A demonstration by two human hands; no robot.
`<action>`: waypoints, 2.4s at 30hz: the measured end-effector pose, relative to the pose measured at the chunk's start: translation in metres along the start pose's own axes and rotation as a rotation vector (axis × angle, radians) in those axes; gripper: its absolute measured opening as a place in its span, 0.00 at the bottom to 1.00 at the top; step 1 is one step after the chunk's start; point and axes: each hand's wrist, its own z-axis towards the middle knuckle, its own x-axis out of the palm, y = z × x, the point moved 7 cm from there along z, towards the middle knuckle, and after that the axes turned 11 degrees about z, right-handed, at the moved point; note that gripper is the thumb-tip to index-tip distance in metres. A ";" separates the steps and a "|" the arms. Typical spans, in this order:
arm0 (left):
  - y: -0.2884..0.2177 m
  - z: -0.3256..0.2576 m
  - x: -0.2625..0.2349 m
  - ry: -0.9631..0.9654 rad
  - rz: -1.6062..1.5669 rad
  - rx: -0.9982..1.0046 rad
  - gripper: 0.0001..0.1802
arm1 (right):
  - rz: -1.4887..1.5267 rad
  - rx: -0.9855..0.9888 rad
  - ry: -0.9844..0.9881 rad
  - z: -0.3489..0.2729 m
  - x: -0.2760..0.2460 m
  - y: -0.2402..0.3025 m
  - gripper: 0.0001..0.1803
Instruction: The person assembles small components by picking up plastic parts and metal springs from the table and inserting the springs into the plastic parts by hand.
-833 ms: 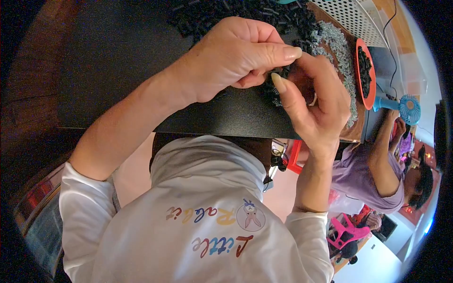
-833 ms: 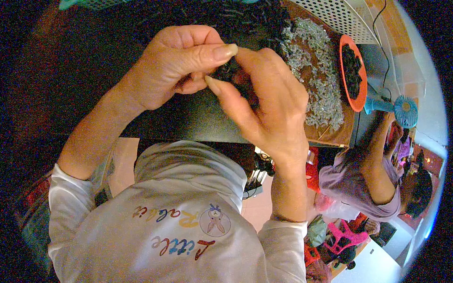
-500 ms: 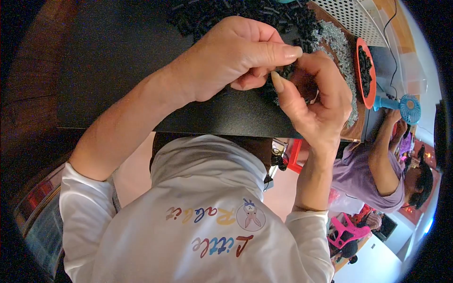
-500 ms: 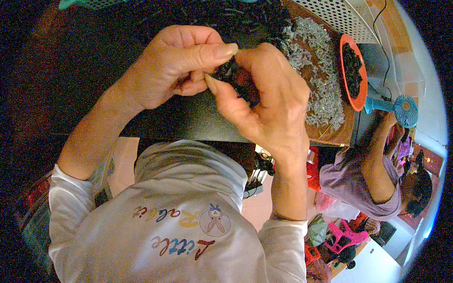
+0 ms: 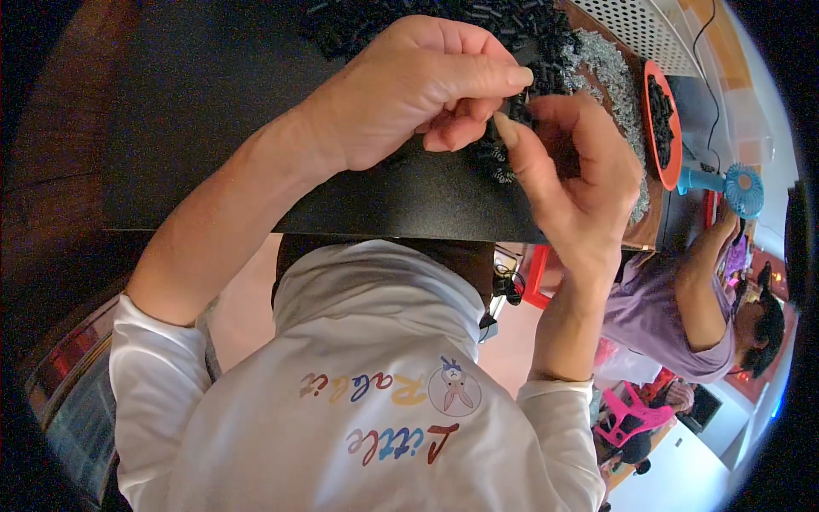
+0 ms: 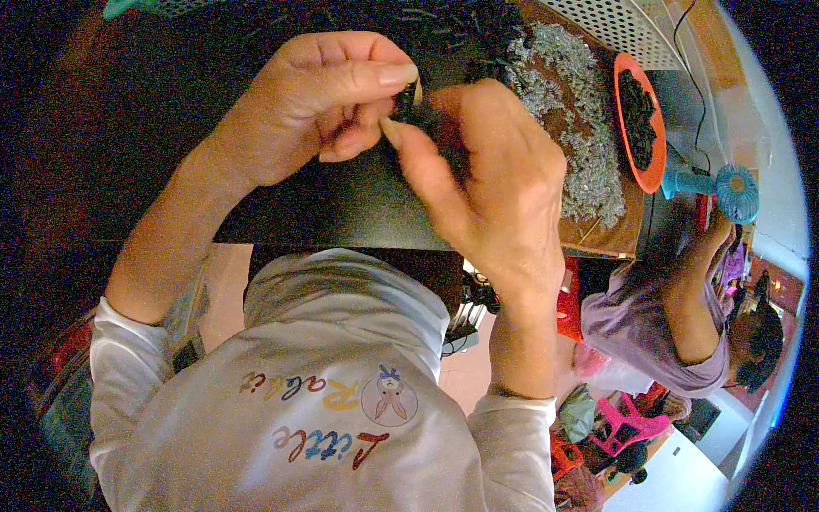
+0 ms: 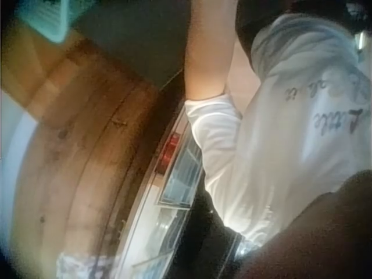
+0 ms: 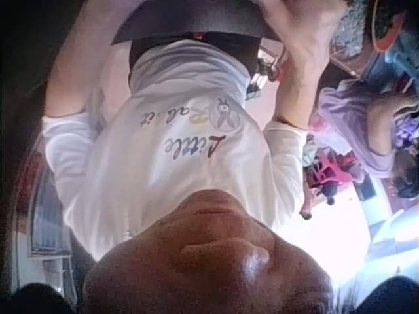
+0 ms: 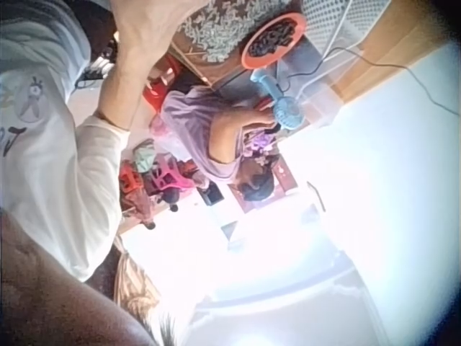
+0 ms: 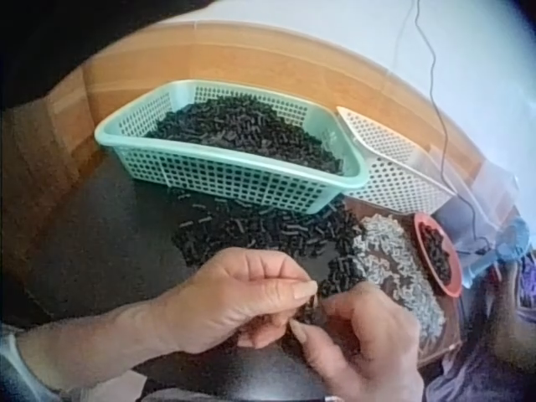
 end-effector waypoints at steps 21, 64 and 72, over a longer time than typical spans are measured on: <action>0.000 0.000 0.004 0.057 -0.058 -0.021 0.12 | 0.017 0.011 -0.116 -0.002 0.001 0.007 0.11; -0.029 -0.014 -0.004 -0.012 -0.118 0.012 0.16 | -0.237 0.439 -0.412 -0.015 -0.225 -0.172 0.23; -0.033 -0.018 -0.035 -0.291 -0.067 0.092 0.16 | -0.050 0.228 -0.040 0.016 -0.100 -0.088 0.12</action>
